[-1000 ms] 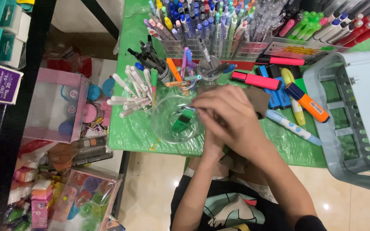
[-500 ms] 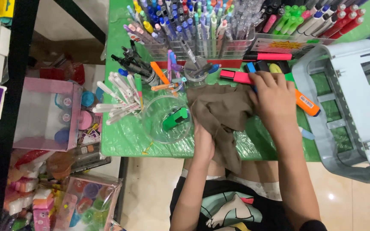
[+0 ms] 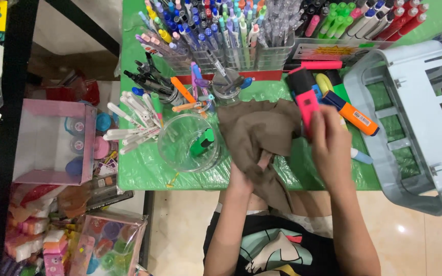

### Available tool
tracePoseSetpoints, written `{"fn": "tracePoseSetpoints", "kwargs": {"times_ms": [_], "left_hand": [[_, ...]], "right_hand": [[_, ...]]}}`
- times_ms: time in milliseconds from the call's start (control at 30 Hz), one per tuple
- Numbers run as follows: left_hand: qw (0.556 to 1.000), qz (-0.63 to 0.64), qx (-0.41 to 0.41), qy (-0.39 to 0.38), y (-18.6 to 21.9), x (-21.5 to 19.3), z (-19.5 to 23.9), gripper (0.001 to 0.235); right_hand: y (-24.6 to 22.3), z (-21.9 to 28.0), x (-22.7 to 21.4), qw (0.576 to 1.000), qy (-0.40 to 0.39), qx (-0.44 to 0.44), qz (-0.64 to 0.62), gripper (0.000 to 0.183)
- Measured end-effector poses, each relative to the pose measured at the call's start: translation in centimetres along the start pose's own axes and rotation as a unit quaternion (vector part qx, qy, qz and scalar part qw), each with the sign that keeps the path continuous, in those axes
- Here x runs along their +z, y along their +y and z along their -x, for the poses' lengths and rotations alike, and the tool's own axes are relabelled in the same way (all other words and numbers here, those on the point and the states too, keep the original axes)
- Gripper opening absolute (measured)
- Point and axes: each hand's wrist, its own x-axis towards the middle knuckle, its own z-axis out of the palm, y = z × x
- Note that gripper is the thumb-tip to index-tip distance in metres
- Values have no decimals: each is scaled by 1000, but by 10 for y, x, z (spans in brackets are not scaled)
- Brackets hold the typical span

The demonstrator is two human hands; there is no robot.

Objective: Cleaning and organizing pens and markers at a stationery desk.

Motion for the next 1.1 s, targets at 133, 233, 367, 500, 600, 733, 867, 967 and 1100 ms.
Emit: {"fn": "tracePoseSetpoints", "kwargs": {"times_ms": [133, 233, 367, 500, 600, 733, 867, 967, 1100], "left_hand": [[974, -222, -4, 31, -18, -6, -5, 49], [925, -373, 55, -43, -23, -5, -3, 52], [931, -355, 85, -9, -22, -12, -4, 39], [965, -245, 60, 77, -16, -1, -11, 44], [963, -251, 94, 39, -9, 12, -6, 38], [948, -296, 107, 55, -17, 1, -7, 40], [940, -330, 76, 44, -18, -2, -11, 48], [949, -309, 59, 26, -19, -14, -12, 42], [973, -229, 27, 13, -19, -13, -11, 36]], "right_hand": [[2, 32, 23, 999, -18, -25, 13, 30], [9, 52, 40, 992, -3, -78, 100, 33], [8, 69, 37, 967, -15, -164, 196, 22], [6, 82, 27, 948, -31, -246, 201, 18], [-7, 91, 18, 939, -39, -250, 235, 25], [4, 92, 13, 940, -36, -256, 223, 23], [7, 87, 19, 958, -32, -180, 222, 27], [20, 80, 31, 978, -34, -130, 160, 33], [22, 65, 44, 992, -13, -112, -48, 28]]}}
